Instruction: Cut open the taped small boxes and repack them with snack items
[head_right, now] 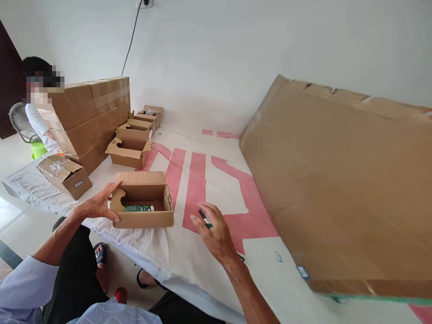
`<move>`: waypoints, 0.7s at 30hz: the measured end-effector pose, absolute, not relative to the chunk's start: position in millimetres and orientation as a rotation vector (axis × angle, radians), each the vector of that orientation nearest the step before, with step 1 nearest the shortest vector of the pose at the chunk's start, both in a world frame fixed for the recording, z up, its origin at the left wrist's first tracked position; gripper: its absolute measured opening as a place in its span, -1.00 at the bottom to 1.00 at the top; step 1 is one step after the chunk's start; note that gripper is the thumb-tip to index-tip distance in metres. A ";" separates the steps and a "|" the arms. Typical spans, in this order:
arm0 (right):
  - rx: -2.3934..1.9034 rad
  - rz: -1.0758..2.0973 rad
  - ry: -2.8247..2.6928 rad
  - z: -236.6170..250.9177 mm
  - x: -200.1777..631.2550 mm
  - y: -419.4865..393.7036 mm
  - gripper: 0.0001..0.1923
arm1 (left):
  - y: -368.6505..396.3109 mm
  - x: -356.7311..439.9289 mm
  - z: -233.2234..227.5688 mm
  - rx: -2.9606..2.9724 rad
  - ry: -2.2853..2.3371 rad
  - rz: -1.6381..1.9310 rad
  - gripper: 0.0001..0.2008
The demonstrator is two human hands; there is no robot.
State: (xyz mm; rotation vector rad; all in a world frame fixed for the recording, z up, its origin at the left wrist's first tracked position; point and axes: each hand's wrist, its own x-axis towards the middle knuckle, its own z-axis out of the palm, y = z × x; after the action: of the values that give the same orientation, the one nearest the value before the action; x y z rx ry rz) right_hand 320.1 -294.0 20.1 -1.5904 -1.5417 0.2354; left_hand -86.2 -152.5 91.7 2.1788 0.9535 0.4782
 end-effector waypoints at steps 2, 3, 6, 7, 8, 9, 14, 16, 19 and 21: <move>-1.439 0.235 -1.690 46.6 293.6 -279.0 -0.55 | -158.8 -85.6 95.0 2.195 0.973 0.487 0.38; -1.375 0.214 -1.778 55.4 281.0 -275.0 -0.55 | -163.3 -86.3 97.3 2.205 0.972 0.488 0.36; -1.236 0.097 -1.999 63.2 250.8 -279.1 -0.63 | -180.6 -93.2 104.1 2.230 0.933 0.480 0.34; -1.204 0.051 -2.046 61.0 243.7 -284.9 -0.69 | -186.6 -96.6 106.0 2.235 0.917 0.478 0.34; -1.182 0.006 -2.077 57.7 237.9 -291.9 -0.76 | -192.1 -100.1 107.6 2.238 0.904 0.480 0.33; -1.167 -0.035 -2.096 54.0 233.3 -299.3 -0.83 | -196.7 -103.3 109.0 2.240 0.896 0.485 0.32; -1.172 -0.173 -2.147 48.4 224.0 -319.1 -0.88 | -205.0 -104.8 115.6 2.237 0.927 0.478 0.31; -1.196 -0.196 -2.188 54.7 224.0 -316.3 -0.89 | -205.7 -93.8 120.0 2.241 1.038 0.468 0.19; -1.253 -0.163 -2.266 69.7 222.8 -307.3 -0.78 | -209.5 -65.5 128.2 2.277 1.388 0.374 0.01; -1.343 -0.068 -2.334 81.5 219.8 -300.5 -0.62 | -212.9 -44.8 132.7 2.297 1.631 0.247 -0.10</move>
State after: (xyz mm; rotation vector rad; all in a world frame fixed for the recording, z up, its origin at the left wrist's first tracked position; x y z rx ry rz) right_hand 219.8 -300.5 81.5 -1.3425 -2.3342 -0.0677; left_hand -44.8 -212.9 132.7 2.2967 1.6312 0.2466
